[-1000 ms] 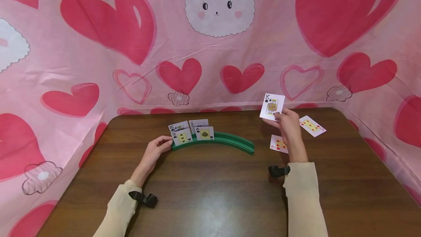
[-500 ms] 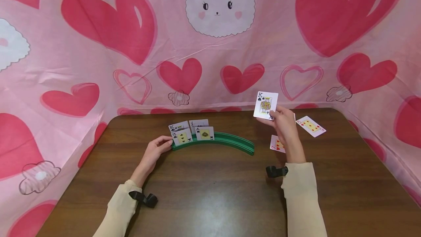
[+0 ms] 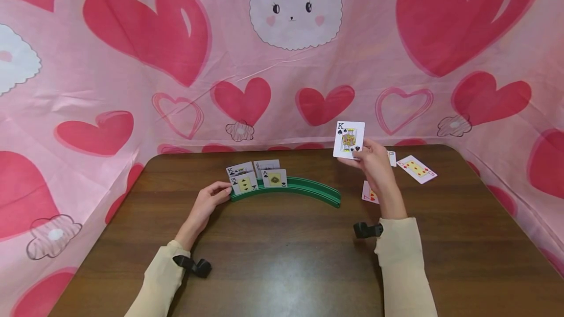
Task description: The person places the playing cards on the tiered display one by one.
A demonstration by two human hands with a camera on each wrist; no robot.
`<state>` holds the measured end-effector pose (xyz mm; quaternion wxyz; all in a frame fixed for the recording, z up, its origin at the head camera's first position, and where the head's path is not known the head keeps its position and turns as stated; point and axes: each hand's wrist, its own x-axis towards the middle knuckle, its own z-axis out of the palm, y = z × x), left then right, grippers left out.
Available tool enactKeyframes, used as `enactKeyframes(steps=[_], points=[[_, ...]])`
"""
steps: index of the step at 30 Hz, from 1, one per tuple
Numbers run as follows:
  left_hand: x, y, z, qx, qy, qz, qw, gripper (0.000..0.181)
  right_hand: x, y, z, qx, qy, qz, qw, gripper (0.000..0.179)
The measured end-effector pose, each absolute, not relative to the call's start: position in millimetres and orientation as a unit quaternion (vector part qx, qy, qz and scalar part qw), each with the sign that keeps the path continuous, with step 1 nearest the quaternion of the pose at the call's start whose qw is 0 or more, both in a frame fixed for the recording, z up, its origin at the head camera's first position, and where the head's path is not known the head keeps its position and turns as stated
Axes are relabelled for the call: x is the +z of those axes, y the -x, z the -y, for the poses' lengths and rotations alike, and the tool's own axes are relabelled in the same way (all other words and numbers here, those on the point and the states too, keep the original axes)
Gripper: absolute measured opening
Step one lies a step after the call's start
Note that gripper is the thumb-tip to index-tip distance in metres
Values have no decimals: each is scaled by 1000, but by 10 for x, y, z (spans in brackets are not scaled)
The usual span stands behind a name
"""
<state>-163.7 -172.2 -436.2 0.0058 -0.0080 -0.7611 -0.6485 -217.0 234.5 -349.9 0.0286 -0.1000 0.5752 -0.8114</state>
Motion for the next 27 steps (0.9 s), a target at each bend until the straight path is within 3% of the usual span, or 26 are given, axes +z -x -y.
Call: enactKeyframes(steps=[12,20,27], points=[[-4364,1634,1721,-650,10,760,9,23,-3516,2179,-2278,-825,101,-555,31,48],[-4353,1634,1720,-651,9,759,5,24,-3543,2190,-2260,-845,94,-525,29,19],[-4360,1635,1722,-649,12,761,9,24,-3557,2175,-2215,-852,96,-513,39,37]])
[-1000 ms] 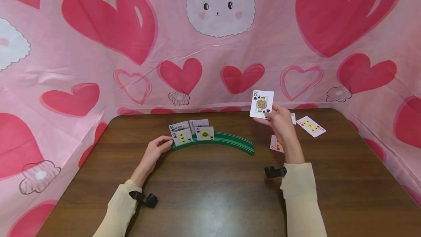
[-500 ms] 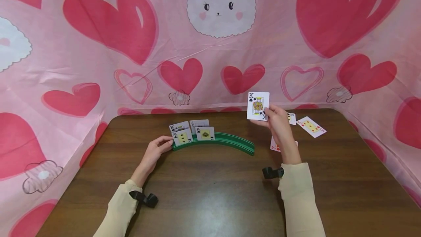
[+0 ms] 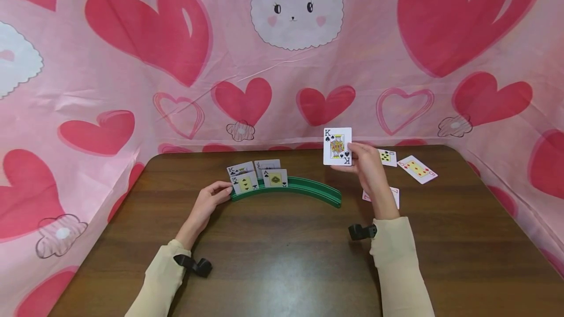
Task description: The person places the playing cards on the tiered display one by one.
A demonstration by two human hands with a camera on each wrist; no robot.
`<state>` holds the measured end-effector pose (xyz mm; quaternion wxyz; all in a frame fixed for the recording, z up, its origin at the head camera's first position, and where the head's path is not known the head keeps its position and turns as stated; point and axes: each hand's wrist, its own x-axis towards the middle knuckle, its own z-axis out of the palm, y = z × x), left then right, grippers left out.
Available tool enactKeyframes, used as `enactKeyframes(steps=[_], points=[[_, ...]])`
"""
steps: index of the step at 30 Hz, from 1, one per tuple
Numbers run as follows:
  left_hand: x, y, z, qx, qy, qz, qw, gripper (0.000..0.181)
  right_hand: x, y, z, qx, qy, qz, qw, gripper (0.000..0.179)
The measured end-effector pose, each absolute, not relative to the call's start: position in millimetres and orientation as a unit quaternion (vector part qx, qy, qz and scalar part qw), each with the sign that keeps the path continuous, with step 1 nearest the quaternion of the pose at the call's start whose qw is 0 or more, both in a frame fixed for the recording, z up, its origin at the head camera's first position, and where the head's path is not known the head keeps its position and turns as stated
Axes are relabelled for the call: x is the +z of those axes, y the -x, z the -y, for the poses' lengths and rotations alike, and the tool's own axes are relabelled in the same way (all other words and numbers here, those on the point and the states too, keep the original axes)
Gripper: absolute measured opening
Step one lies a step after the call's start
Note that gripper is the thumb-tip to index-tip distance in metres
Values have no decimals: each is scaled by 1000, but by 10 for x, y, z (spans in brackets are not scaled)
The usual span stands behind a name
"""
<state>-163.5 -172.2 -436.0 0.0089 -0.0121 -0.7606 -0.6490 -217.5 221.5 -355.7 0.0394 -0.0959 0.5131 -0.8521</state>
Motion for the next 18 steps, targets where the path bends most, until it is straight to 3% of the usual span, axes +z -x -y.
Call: enactKeyframes(steps=[10,18], points=[[-4357,1632,1722,-648,9,761,3,25,-3529,2152,-2169,-809,84,-580,46,54],[-4360,1635,1722,-643,6,766,5,25,-3561,2175,-2098,-765,71,-639,20,16]])
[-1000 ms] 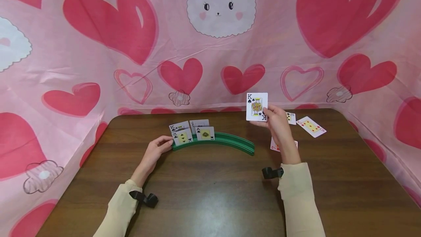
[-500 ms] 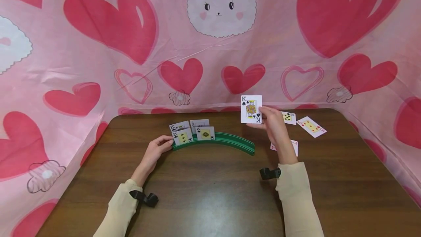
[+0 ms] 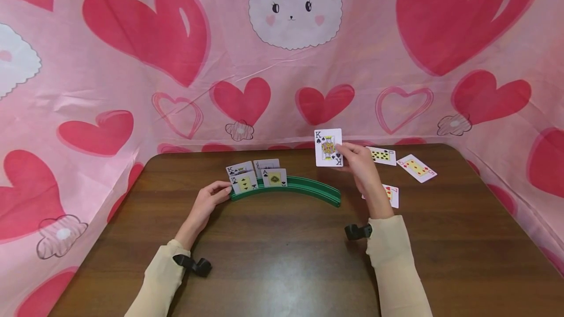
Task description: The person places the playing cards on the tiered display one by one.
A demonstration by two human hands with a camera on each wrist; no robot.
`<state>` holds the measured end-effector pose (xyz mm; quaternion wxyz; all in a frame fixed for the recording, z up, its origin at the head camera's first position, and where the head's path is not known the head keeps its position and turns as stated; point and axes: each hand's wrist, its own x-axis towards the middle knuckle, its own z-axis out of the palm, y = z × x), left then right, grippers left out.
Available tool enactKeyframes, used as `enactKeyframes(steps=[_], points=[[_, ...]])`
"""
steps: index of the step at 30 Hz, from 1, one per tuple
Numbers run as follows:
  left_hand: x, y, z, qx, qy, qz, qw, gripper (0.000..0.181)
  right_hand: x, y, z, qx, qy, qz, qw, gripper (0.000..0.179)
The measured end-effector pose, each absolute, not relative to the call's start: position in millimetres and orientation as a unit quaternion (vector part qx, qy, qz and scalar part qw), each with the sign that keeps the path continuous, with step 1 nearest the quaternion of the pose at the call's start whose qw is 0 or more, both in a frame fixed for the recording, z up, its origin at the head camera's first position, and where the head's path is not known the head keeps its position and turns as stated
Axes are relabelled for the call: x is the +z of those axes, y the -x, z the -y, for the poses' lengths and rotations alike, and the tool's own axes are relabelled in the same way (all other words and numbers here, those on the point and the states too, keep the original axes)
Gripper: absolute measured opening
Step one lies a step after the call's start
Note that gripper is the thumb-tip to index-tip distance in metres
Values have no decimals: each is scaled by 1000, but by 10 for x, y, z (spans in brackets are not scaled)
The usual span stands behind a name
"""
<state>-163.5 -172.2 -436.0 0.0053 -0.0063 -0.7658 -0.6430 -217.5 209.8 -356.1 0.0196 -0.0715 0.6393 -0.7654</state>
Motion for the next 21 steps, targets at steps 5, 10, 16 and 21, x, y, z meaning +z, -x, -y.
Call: enactKeyframes(steps=[5,10,16,21], points=[[-4352,1629,1721,-642,7,766,6,25,-3585,2184,-2043,-722,93,-686,6,31],[-4345,1628,1716,-640,5,768,4,25,-3613,2188,-1997,-694,96,-714,-11,35],[-4346,1632,1716,-645,5,764,5,24,-3644,2193,-1930,-678,98,-729,-3,39],[-4350,1632,1713,-647,6,762,7,24,-3668,2195,-1869,-662,101,-742,9,46]])
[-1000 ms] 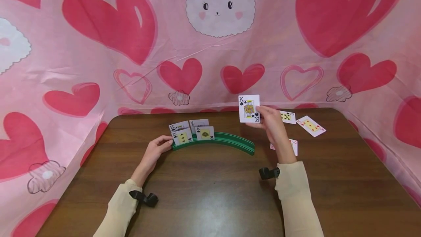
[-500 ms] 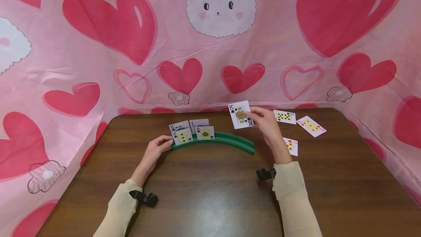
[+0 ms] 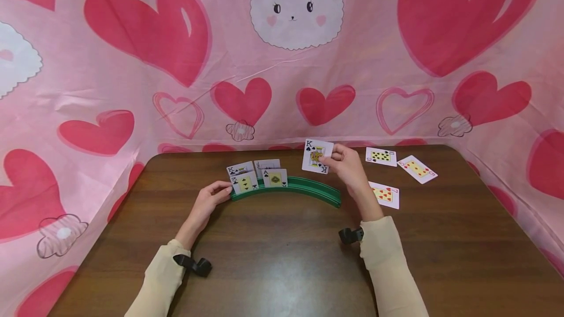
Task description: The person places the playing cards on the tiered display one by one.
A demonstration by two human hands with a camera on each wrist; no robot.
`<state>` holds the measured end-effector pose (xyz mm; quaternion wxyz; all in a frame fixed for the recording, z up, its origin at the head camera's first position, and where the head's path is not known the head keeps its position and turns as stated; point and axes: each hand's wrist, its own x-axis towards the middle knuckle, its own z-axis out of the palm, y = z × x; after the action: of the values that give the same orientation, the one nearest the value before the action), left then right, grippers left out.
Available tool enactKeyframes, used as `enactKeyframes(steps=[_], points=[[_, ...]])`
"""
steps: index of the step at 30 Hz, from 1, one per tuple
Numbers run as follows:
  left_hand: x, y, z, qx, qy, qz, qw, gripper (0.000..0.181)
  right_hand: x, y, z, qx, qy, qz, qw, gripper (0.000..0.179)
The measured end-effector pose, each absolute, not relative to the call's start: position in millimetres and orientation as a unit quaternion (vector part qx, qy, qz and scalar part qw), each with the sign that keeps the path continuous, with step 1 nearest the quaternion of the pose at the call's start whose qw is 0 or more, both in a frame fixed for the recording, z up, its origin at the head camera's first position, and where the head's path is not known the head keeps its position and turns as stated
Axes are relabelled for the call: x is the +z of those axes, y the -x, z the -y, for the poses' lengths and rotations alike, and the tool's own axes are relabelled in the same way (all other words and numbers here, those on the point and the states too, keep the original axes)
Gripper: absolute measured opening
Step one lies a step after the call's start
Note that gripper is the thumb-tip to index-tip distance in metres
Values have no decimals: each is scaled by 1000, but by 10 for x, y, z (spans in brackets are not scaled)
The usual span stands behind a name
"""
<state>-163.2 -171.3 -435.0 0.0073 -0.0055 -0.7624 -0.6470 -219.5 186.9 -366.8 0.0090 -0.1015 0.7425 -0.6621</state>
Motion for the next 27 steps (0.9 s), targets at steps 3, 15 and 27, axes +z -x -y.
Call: enactKeyframes(steps=[3,15,27], points=[[-4354,1631,1713,-646,4,763,8,23,-3690,2198,-1841,-655,98,-749,14,47],[-4600,1781,1776,-659,4,752,22,29,-3783,2198,-1710,-650,97,-753,7,41],[-4611,1793,1769,-662,1,749,31,24,-3877,2193,-1556,-655,97,-749,12,30]])
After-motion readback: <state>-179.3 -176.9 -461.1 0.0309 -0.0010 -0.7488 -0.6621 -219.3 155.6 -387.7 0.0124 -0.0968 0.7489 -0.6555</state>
